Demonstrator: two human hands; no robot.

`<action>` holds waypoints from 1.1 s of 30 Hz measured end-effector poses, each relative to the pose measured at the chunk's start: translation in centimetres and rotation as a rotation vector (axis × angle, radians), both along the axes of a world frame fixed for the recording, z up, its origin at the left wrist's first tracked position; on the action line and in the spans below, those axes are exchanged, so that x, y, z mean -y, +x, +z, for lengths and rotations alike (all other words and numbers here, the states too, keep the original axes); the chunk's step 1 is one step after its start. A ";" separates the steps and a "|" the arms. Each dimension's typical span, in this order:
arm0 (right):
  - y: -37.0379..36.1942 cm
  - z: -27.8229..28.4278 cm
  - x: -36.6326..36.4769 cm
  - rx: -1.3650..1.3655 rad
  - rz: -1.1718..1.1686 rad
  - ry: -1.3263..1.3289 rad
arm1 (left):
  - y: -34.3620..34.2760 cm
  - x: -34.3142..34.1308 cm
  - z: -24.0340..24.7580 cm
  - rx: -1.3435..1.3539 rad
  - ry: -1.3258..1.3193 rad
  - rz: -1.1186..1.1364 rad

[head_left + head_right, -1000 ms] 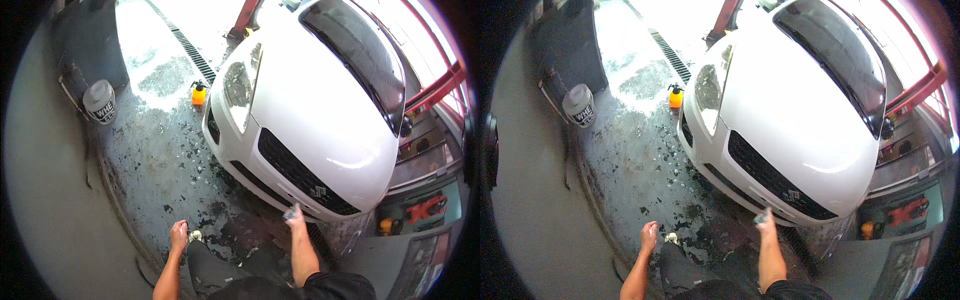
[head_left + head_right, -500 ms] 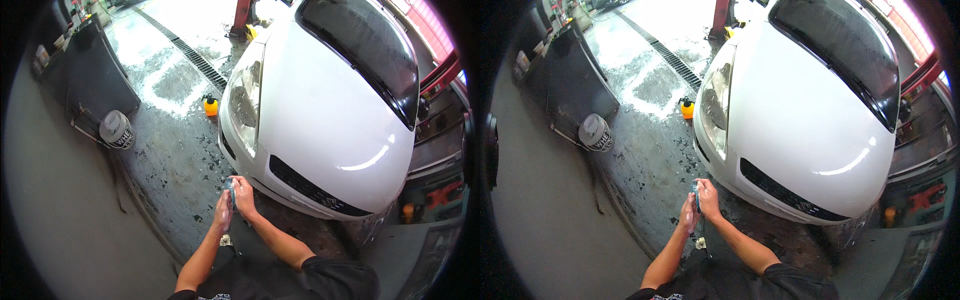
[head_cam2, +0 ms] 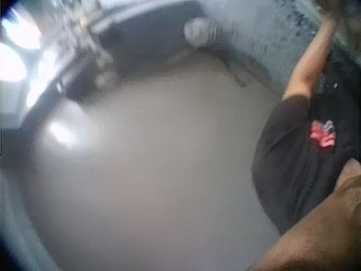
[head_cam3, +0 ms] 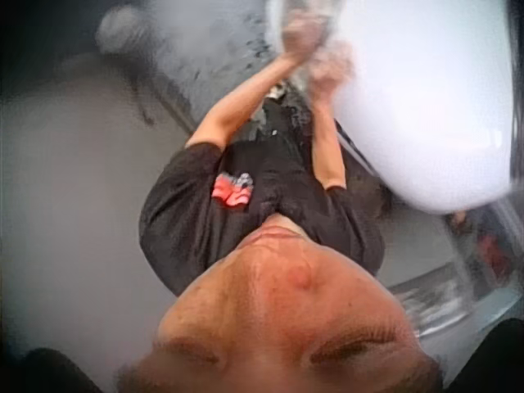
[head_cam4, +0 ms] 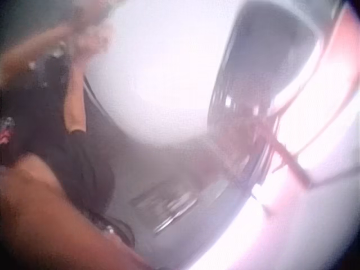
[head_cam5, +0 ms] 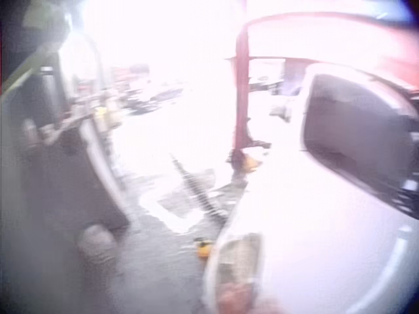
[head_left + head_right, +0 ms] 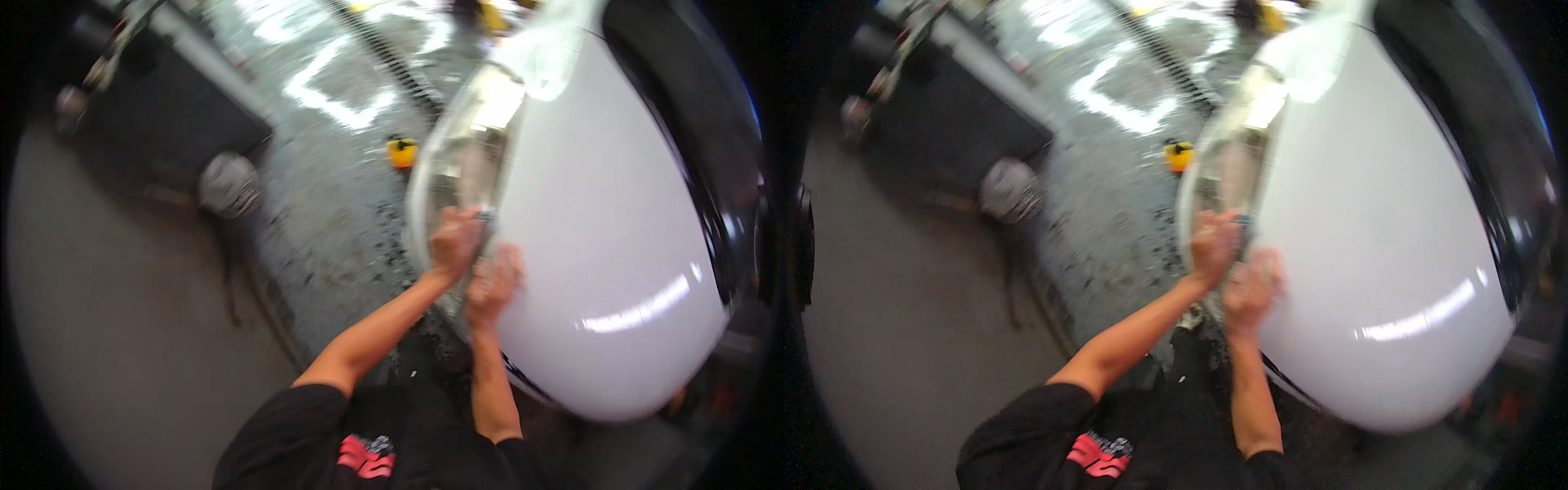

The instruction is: The person sprays liquid from a yellow spray bottle onto the front bumper and headlights of a white car, then wipes the surfaces with their hands. They repeat this process across the bumper, grille, and headlight areas.

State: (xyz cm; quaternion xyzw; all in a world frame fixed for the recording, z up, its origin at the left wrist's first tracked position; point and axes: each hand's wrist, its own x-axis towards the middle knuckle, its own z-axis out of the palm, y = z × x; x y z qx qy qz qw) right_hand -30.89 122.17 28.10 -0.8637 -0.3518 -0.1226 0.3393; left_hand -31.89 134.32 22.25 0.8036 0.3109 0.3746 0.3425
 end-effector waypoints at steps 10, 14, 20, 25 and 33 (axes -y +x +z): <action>2.4 3.2 -11.4 -0.178 -0.017 0.208 | 8.4 -15.1 9.4 0.331 -0.146 0.028; -1.9 5.6 -24.4 -1.521 0.301 1.057 | -2.3 -17.9 8.7 0.270 -0.108 -0.281; -10.0 -4.9 -39.7 -1.675 -0.078 0.657 | -30.1 -54.6 -1.0 -0.031 0.262 0.252; -17.5 -11.1 -45.9 -1.520 -0.383 0.204 | -58.5 -90.3 -9.3 -0.721 0.385 1.032; -14.1 -10.7 -46.5 -1.201 -0.609 0.154 | -77.9 -97.0 -15.6 -0.841 -0.141 0.221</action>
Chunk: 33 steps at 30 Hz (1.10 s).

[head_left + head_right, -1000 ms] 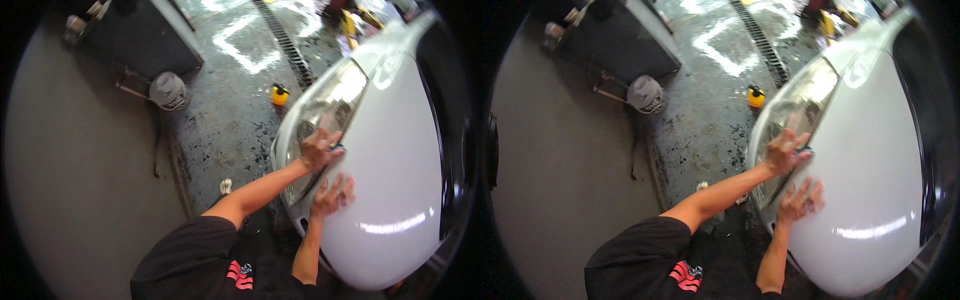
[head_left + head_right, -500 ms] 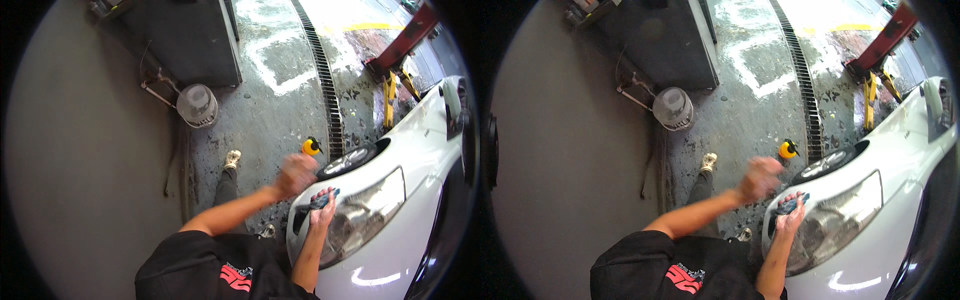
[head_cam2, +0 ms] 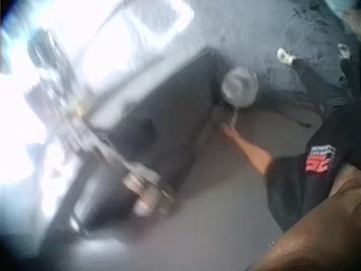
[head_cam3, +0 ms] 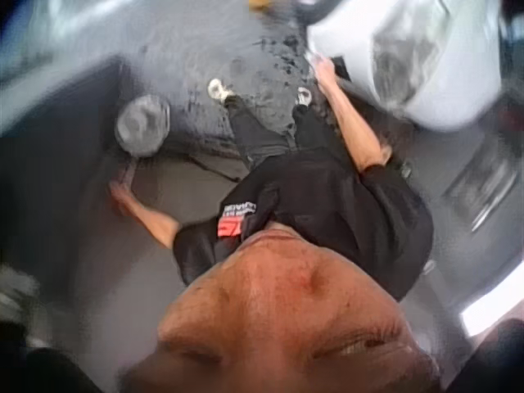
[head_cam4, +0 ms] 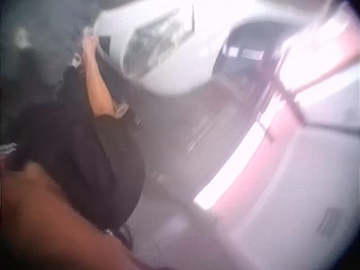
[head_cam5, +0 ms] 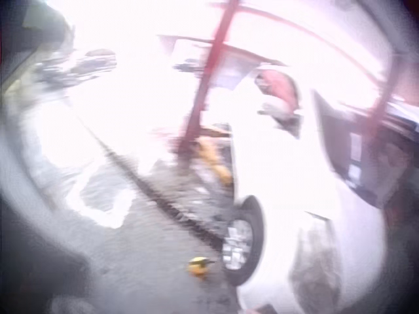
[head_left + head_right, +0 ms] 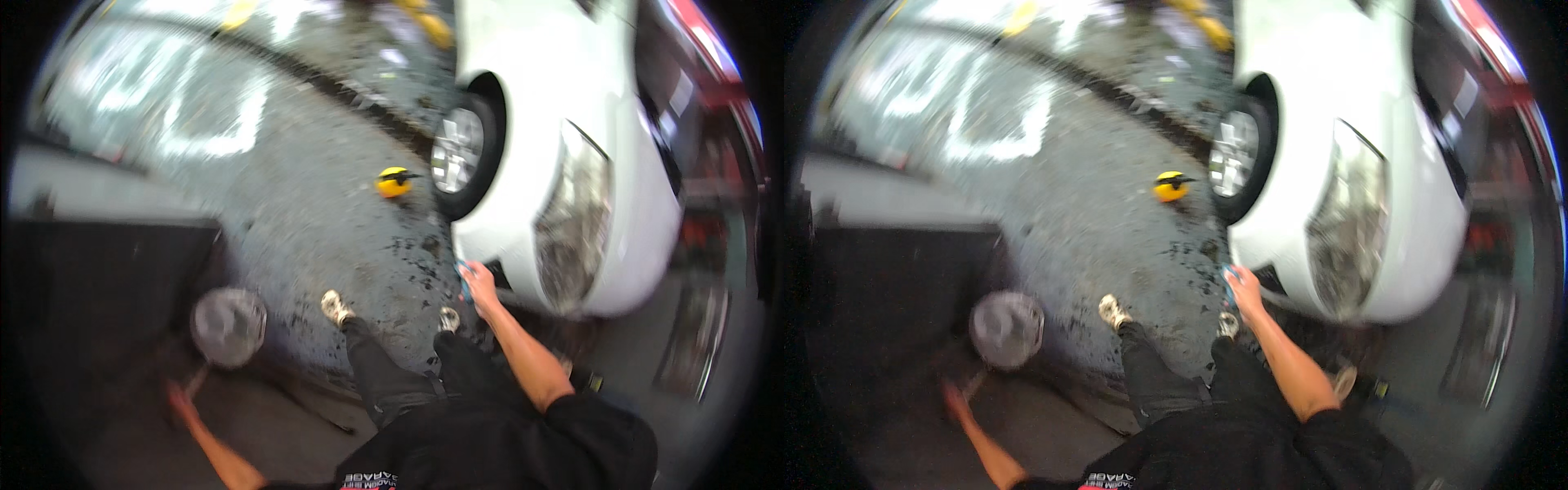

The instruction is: The person sprays liquid from a yellow spray bottle onto the front bumper and headlights of a white car, then wipes the surfaces with their hands. They repeat this process across the bumper, grille, and headlight areas.

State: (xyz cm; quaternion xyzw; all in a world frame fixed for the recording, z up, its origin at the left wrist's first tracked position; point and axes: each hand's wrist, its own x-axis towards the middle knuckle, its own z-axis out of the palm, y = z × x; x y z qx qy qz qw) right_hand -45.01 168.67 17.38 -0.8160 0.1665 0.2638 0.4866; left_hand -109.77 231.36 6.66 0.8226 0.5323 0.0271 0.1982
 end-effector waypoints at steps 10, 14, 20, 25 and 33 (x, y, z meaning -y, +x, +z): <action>10.4 10.6 18.2 0.719 -0.617 -0.223 | 9.8 2.6 12.9 -0.776 0.103 -0.623; 15.4 13.6 22.9 0.988 -0.531 -0.668 | 35.4 14.1 10.0 -0.054 -0.050 -0.544; 21.4 13.5 23.6 1.027 -0.026 -1.145 | 78.0 49.9 9.1 0.449 -0.334 -1.002; 13.0 6.5 31.8 1.120 -0.106 -1.102 | 91.7 73.3 15.5 0.912 0.007 -1.158; 12.9 4.0 28.8 1.061 -0.598 -0.953 | 99.9 72.0 17.4 0.857 0.148 -1.470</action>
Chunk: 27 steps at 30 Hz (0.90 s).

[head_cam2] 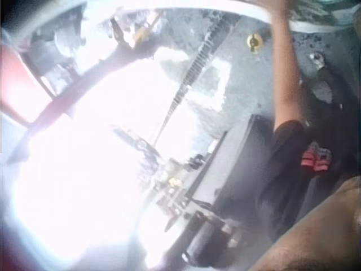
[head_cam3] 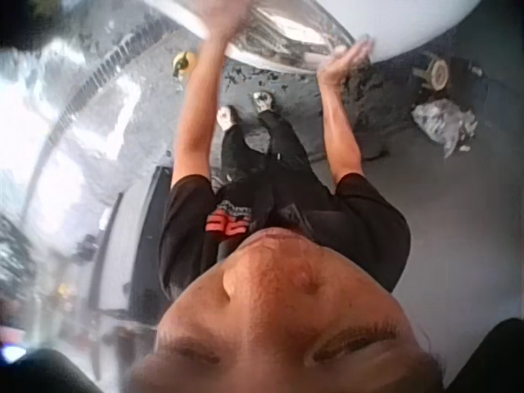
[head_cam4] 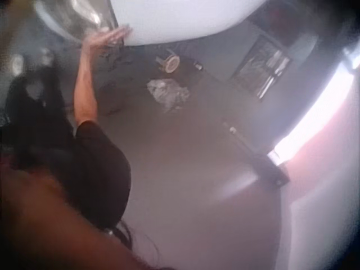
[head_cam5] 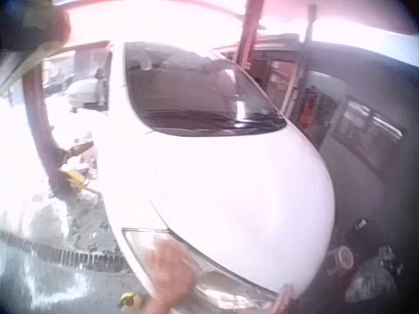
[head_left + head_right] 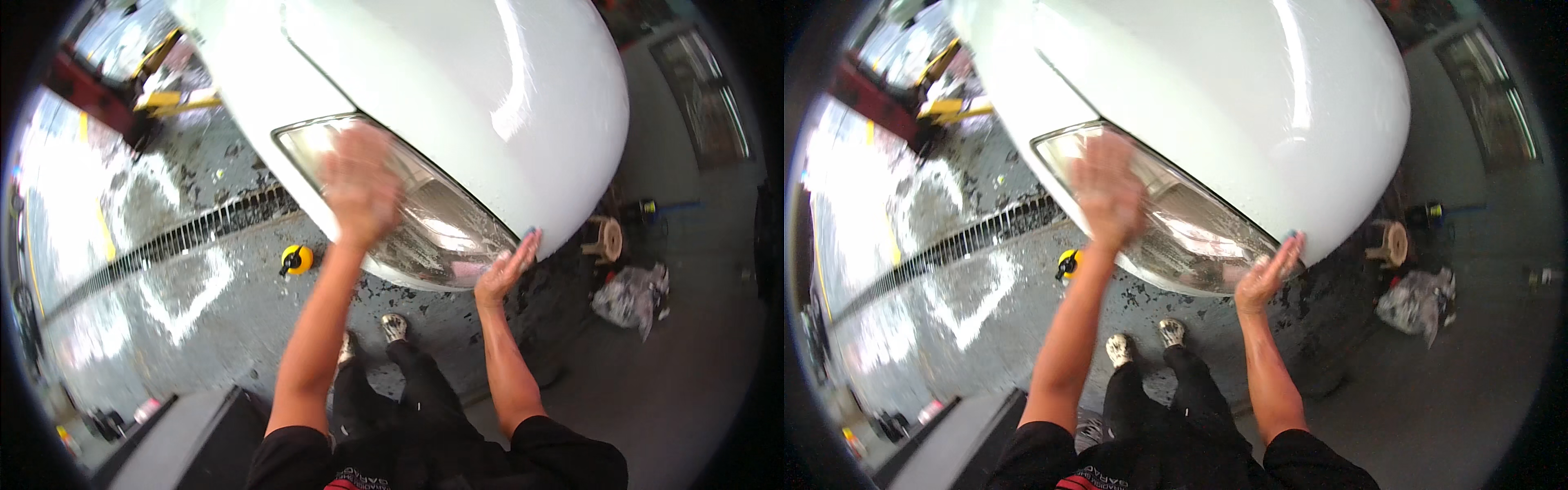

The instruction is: The person sprays liquid from a yellow spray bottle onto the front bumper and headlights of a white car, then wipes the surfaces with their hands. They repeat this process across the bumper, grille, and headlight areas.

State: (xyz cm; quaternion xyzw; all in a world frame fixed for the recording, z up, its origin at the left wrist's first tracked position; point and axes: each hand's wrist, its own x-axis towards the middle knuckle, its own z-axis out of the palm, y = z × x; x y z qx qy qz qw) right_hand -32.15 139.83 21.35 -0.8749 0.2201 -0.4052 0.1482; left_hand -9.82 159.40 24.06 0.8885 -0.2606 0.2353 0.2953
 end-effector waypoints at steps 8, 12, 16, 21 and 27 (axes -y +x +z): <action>15.3 6.1 -14.1 -0.222 0.267 -0.411 | 2.3 -4.2 -4.8 0.089 -0.455 -0.100; 8.6 0.7 -10.4 0.015 0.238 -0.343 | -0.3 -5.0 -9.0 0.327 -0.407 -0.144; -2.5 -6.2 -0.5 0.381 -0.021 -0.108 | -0.4 -4.1 -9.9 0.382 -0.454 -0.193; -0.3 -7.5 -5.6 0.194 -0.060 -0.438 | -1.3 -4.8 -12.4 0.402 -0.570 -0.247; -6.2 -16.0 5.8 0.531 -0.192 0.005 | -5.4 -3.3 -18.9 0.590 -0.459 -0.295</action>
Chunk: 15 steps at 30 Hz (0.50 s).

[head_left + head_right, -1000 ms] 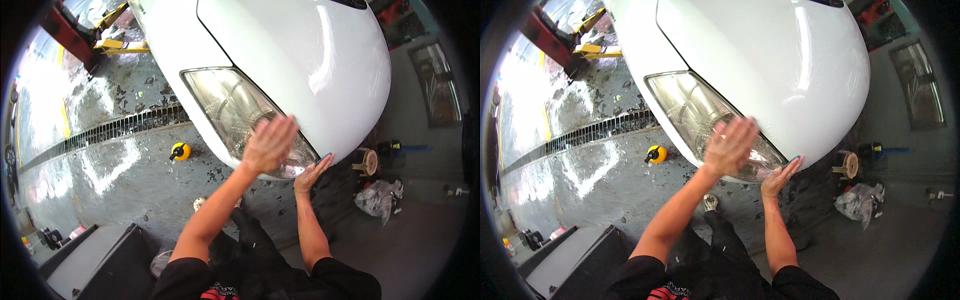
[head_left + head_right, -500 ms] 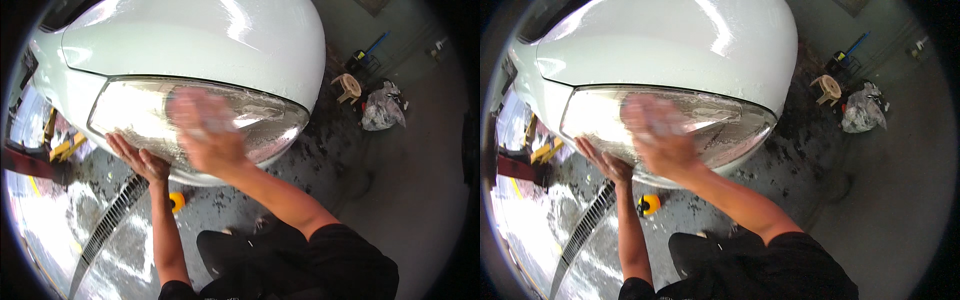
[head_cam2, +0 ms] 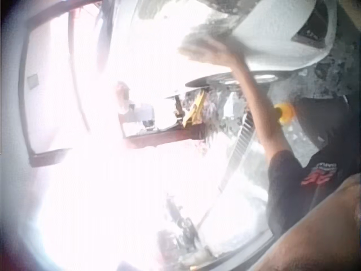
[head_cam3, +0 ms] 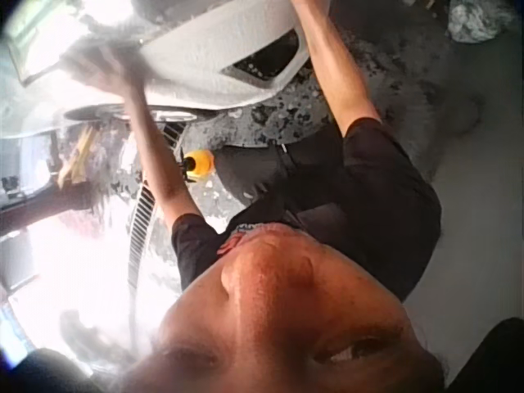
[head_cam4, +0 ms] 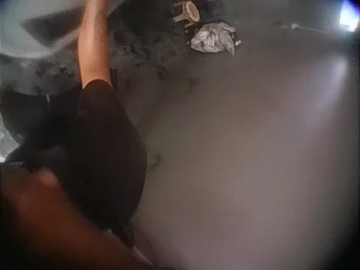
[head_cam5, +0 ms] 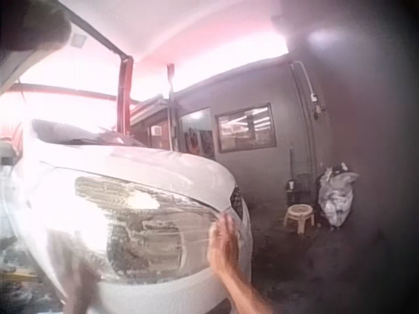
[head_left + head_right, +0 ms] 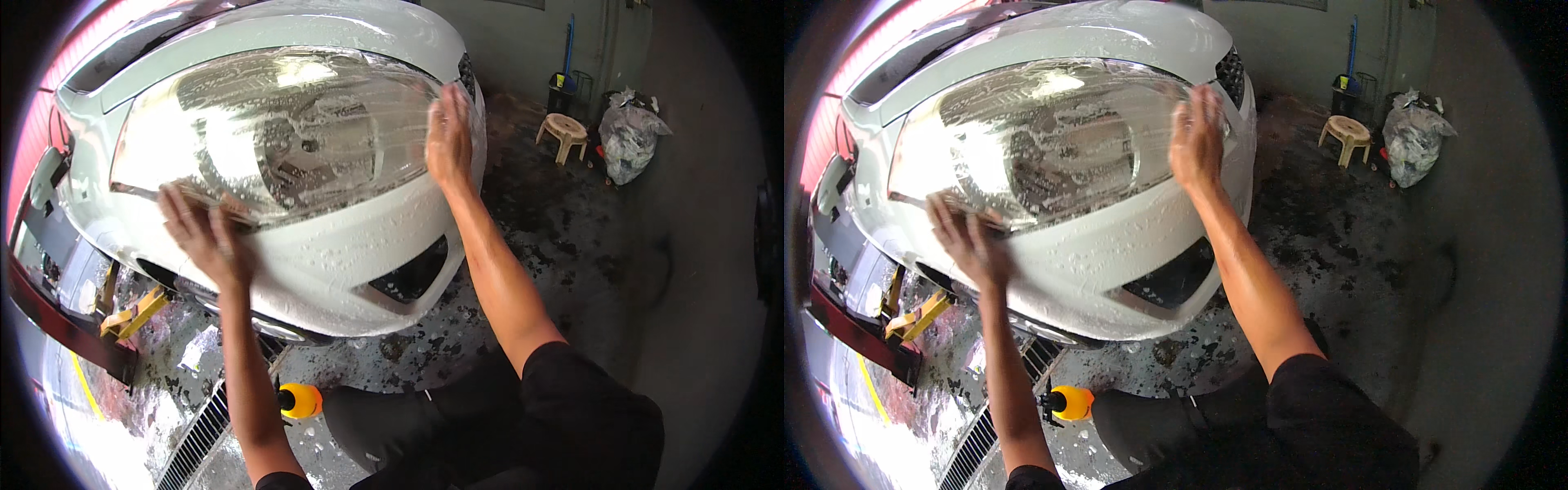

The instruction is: The person sprays liquid from a yellow spray bottle onto the front bumper and headlights of a white car, then wipes the surfaces with their hands. They repeat this process across the bumper, grille, and headlight areas.

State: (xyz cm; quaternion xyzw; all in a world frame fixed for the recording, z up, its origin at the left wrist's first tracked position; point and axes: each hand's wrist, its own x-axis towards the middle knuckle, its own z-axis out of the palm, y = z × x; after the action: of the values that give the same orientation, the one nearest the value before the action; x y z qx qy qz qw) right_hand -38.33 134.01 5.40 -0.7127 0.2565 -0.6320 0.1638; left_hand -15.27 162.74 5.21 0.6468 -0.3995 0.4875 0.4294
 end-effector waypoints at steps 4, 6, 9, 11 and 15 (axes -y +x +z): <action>2.4 0.8 -7.6 -0.156 -0.061 -0.222 | -6.6 2.3 -2.1 0.206 0.374 0.143; 5.3 2.4 -13.9 -0.251 0.161 -0.414 | -9.1 3.6 -1.4 0.175 0.404 -0.061; 7.0 5.7 -16.8 -0.106 0.293 -0.494 | -8.3 4.5 0.2 0.194 0.134 -0.020; 6.6 6.0 -16.8 -0.061 0.412 -0.461 | -8.1 5.0 1.3 0.189 0.155 0.050; 3.6 6.1 -11.7 -0.053 0.776 -0.288 | -8.2 5.8 4.1 0.220 0.229 0.066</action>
State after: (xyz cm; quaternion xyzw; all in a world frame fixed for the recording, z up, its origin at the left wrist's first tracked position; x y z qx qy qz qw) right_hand -34.72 145.69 11.49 -0.7881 -0.1181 -0.5344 0.2817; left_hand -23.45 156.96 9.28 0.6470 -0.4756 0.5205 0.2903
